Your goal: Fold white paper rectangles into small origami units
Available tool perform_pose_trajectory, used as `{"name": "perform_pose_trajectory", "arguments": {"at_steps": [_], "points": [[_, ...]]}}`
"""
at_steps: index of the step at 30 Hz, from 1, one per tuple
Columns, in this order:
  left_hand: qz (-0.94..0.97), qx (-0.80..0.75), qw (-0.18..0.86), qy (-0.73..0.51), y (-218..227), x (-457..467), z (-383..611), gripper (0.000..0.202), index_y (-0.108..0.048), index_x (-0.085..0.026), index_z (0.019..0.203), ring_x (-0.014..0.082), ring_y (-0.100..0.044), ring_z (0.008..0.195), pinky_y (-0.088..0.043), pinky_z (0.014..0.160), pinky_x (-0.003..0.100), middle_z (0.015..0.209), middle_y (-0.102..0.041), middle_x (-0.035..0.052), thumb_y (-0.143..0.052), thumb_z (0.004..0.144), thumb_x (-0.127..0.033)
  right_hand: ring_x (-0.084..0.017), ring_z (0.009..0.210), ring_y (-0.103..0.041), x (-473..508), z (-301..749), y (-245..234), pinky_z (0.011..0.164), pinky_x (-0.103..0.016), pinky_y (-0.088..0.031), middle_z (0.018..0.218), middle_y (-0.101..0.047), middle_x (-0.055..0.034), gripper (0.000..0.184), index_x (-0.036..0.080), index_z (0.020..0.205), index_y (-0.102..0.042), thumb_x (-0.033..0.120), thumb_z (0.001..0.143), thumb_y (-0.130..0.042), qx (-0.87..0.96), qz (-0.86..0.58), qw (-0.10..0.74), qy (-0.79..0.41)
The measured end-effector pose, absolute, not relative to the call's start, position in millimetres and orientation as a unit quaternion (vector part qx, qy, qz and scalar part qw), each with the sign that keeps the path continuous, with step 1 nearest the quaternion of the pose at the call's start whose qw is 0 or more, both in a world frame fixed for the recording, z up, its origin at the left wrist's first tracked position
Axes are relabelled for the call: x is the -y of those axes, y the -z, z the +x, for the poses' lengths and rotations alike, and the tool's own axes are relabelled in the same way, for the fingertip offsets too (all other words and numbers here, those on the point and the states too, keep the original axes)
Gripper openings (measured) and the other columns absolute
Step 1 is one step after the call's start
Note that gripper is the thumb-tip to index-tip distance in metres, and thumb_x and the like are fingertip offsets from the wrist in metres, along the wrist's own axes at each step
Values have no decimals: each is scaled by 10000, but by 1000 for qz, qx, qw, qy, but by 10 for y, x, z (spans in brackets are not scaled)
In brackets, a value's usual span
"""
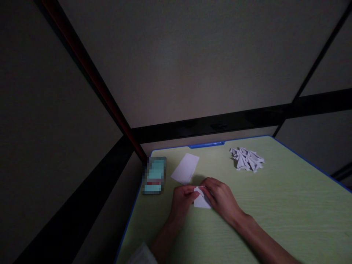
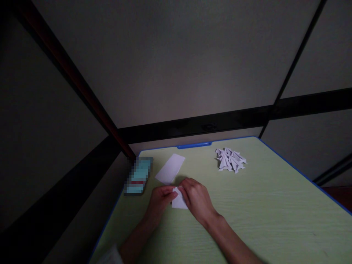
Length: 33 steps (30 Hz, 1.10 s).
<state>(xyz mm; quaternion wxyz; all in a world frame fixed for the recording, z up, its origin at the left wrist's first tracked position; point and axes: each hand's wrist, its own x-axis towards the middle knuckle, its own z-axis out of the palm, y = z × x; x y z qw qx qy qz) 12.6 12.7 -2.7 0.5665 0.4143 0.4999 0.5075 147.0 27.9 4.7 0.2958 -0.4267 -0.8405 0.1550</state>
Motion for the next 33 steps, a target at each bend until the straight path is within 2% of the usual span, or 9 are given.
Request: {"name": "perform_pose_trajectory", "arguments": {"at_steps": [6, 14, 19, 22, 25, 29, 33], "points": [[398, -502, 572, -512, 16, -122, 141, 110, -670, -94, 595, 102, -504, 469, -360, 484, 196, 473, -602, 6, -609, 512, -132, -168, 661, -522, -277, 1463, -36, 603, -262, -395, 678, -573, -56, 265, 164, 713, -553, 244, 840, -335, 850, -426, 284, -125], [387, -515, 566, -515, 38, -124, 140, 91, -660, -103, 573, 72, -447, 454, -315, 456, 182, 485, -581, -14, -620, 508, -152, -168, 614, -517, -258, 1419, -30, 561, -265, -379, 630, -575, -45, 218, 160, 677, -547, 173, 810, -376, 862, -421, 279, -42], [355, -542, 548, -528, 51, -114, 171, 81, -644, -107, 536, 79, -445, 445, -314, 450, 193, 468, -570, -14, -639, 482, -167, -175, 615, -508, -265, 1408, -8, 567, -277, -386, 629, -574, -55, 221, 157, 668, -546, 154, 805, -372, 865, -406, 292, -35], [342, -547, 548, -532, 78, -112, 175, 94, -649, -101, 553, 86, -456, 445, -327, 452, 197, 470, -576, -6, -633, 483, -162, -172, 638, -511, -260, 1403, 5, 585, -279, -401, 651, -572, -55, 209, 161, 681, -542, 188, 811, -380, 840, -407, 342, -113], [324, -536, 551, -552, 115, -119, 159, 122, -659, -105, 595, 94, -484, 466, -355, 479, 205, 508, -605, 4, -635, 493, -166, -157, 670, -530, -276, 1378, 33, 598, -266, -425, 729, -577, -47, 84, 160, 776, -532, 216, 764, -470, 739, -435, 438, -268], [307, -521, 547, -578, 131, -131, 141, 138, -661, -109, 619, 99, -505, 480, -370, 493, 206, 522, -622, 13, -646, 502, -181, -118, 536, -512, -343, 1323, 82, 484, -224, -417, 608, -541, 16, 250, 153, 822, -508, 234, 611, -616, 546, -441, 516, -491], [309, -514, 542, -589, 102, -119, 157, 144, -658, -105, 622, 101, -514, 486, -378, 494, 206, 552, -638, 26, -653, 508, -193, -69, 433, -460, -372, 1287, 93, 416, -181, -359, 516, -532, 55, 303, 145, 740, -526, 240, 503, -690, 411, -426, 540, -599]]}}
